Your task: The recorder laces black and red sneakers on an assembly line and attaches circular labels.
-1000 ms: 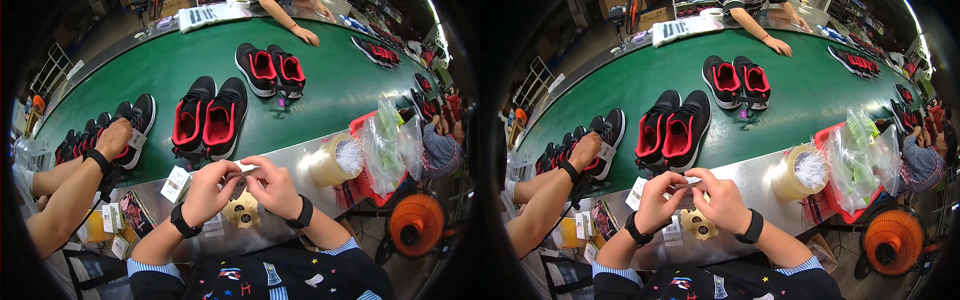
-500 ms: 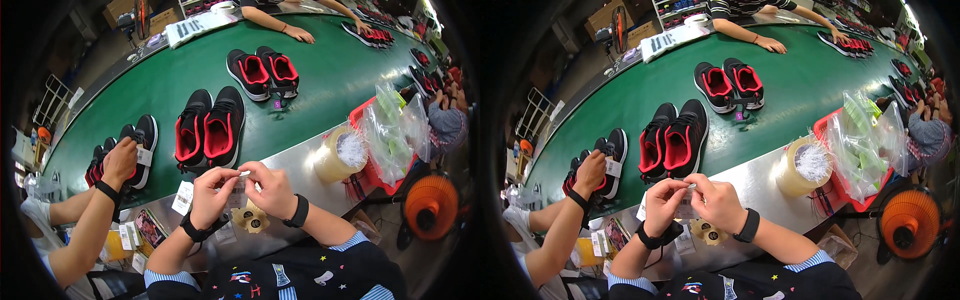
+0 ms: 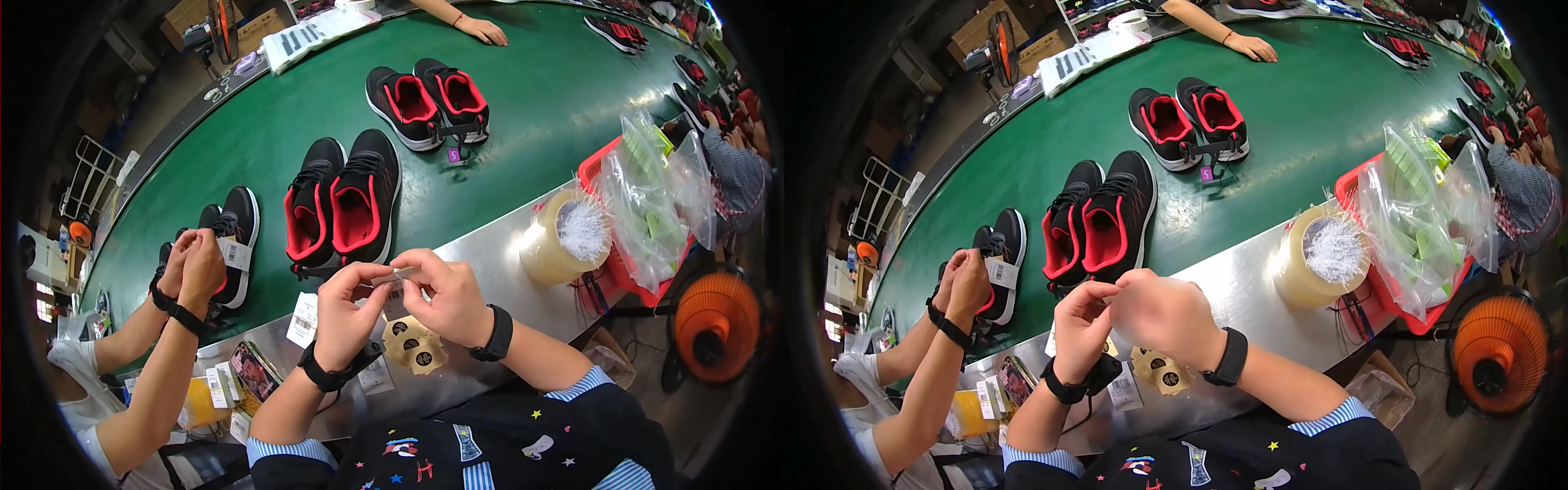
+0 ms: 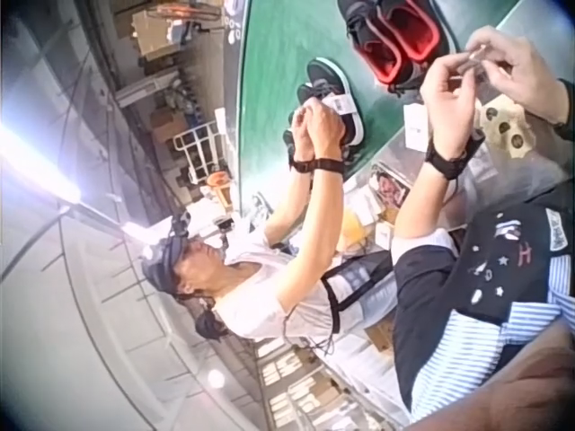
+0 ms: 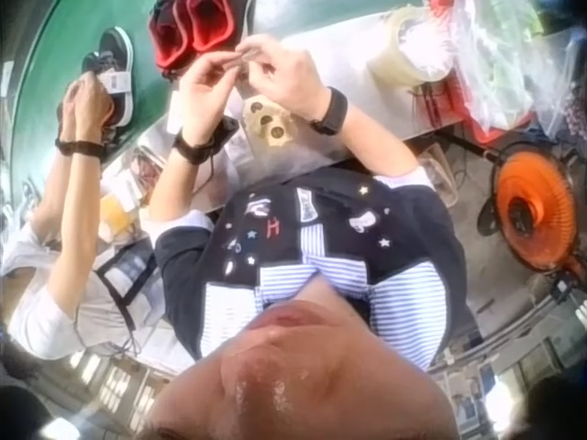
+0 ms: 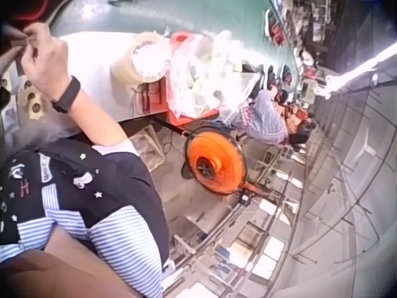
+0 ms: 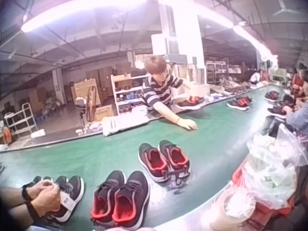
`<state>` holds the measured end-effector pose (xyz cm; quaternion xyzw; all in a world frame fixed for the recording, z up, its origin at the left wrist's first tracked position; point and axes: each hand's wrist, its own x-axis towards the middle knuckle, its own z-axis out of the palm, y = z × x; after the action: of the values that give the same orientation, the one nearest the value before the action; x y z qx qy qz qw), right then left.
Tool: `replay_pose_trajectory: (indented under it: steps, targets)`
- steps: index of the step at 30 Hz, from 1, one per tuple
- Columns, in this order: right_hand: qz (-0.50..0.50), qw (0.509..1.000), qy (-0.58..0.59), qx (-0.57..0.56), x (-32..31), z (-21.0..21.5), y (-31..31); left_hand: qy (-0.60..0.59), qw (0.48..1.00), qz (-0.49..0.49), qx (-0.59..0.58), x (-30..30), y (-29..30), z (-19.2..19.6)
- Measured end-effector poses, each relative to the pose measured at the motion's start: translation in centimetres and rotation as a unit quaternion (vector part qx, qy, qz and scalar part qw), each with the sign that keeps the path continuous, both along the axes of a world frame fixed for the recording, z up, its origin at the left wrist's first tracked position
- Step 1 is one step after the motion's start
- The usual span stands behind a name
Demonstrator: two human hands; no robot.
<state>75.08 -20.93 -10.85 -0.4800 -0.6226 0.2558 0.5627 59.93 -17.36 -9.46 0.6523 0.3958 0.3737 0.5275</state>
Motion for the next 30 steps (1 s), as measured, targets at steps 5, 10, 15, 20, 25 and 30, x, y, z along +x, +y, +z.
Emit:
replay_pose_trajectory:
  steps: [5, 10, 15, 20, 25, 30]
  targets:
    - [-0.002, 0.999, -0.049, -0.002, 0.0, 0.1, 0.0, 0.038, 0.999, -0.012, 0.037, 0.0, 0.1, 0.0]
    - [0.003, 1.000, -0.010, -0.019, 0.0, 0.0, 0.3, -0.019, 0.999, -0.042, 0.022, -0.1, 0.2, 0.4]
    - [0.024, 0.996, 0.075, -0.033, -0.6, 0.0, 0.9, -0.123, 0.977, -0.023, -0.171, -0.2, 1.4, -0.1]
    - [0.149, 0.947, 0.235, -0.159, 0.4, -1.6, 3.5, -0.077, 0.990, -0.043, -0.108, 0.5, 3.5, 0.4]
    - [0.005, 0.988, 0.074, -0.132, 2.3, -2.0, 7.7, 0.132, 0.980, -0.033, 0.144, 1.7, 8.6, 1.1]
    - [-0.113, 0.982, -0.144, -0.036, 3.3, -4.0, 11.9, 0.336, 0.864, -0.054, 0.372, 1.9, 14.4, -0.6]
